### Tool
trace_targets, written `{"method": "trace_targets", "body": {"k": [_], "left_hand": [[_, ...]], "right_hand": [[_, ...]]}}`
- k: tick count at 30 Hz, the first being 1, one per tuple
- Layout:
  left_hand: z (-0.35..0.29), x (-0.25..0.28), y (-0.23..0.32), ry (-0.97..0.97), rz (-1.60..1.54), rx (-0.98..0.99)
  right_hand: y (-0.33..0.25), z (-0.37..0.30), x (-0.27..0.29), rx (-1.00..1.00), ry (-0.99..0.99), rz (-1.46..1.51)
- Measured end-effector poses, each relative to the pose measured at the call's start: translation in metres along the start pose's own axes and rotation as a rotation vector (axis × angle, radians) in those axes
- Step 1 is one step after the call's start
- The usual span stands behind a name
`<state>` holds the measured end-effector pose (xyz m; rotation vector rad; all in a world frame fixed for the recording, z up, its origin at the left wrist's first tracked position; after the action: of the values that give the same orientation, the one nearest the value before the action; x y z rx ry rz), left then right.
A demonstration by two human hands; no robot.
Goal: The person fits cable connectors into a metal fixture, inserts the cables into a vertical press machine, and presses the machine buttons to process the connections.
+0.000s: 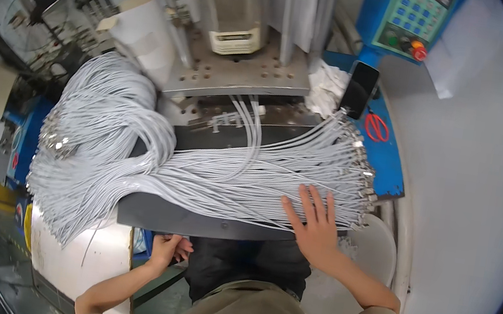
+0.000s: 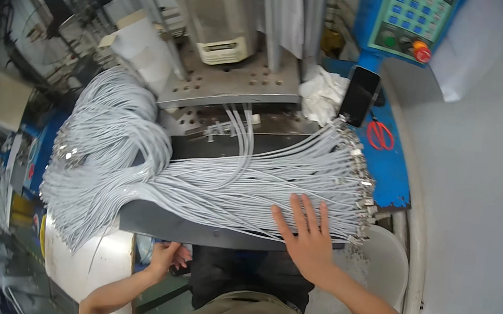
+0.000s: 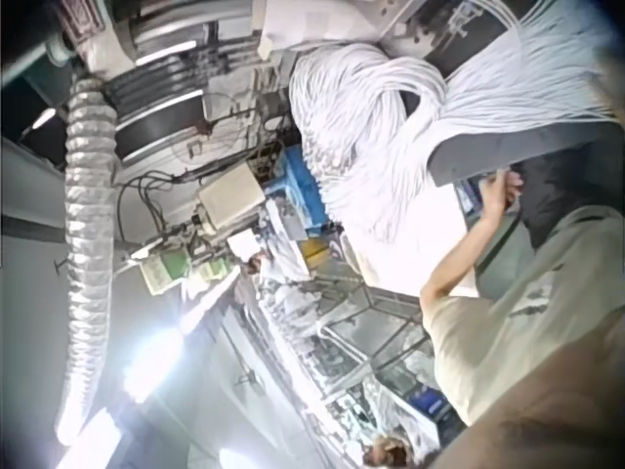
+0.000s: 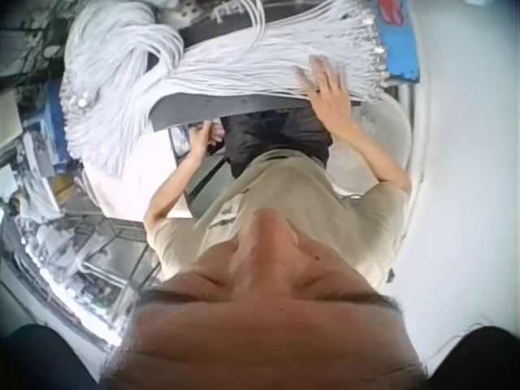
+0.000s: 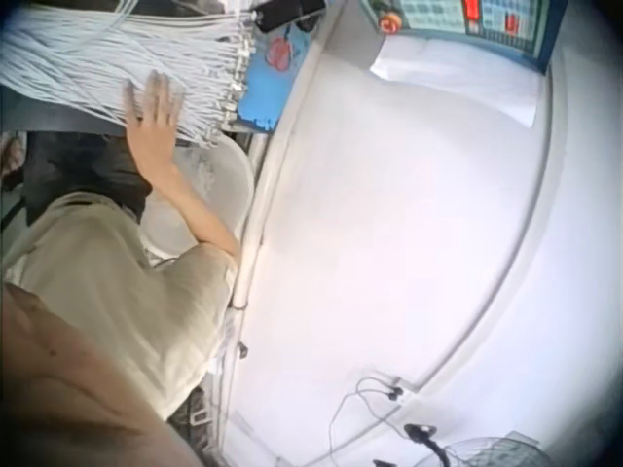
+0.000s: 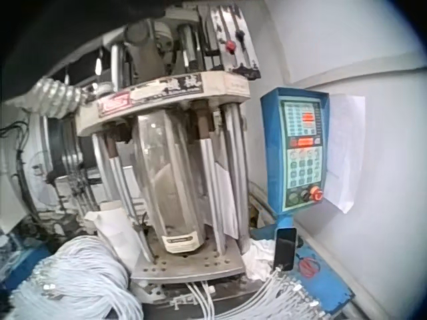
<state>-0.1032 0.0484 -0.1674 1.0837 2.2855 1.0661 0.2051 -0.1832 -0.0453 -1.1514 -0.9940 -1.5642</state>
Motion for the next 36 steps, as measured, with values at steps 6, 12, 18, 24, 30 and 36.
{"method": "trace_targets", "body": {"k": [6,12,18,24,30,36], "left_hand": [[-0.005,-0.009,-0.006,-0.160,-0.039,0.029],[-0.030,-0.066,0.053,-0.445,0.353,0.031],[-0.060,-0.190,0.155,-0.951,0.857,-0.847],[-0.015,-0.098,0.223,-0.360,1.153,-1.127],[0.021,-0.049,0.258,0.012,1.673,-1.044],[0.010,-0.026,0.276,-0.130,1.354,-1.012]], "right_hand": [[0.000,0.001,0.012,-0.013,-0.140,-0.036],[0.017,0.057,0.074,0.034,-0.332,0.678],[0.059,0.163,0.007,-0.428,-0.369,1.608],[0.021,0.199,0.047,-0.031,-0.602,1.789],[0.019,0.242,-0.029,-0.090,-0.026,0.690],[0.022,0.211,0.052,0.059,-0.277,1.075]]}}
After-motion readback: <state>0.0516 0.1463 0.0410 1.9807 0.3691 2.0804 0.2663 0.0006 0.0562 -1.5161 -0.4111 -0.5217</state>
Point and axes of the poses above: each hand's wrist, its own z-axis towards the middle knuckle, its own x-axis out of the back of the hand, y = z × x, the point moved 5 cm from there along z, towards the middle knuckle, and after that the axes turned 11 degrees about -y, right-handed, at the moved point
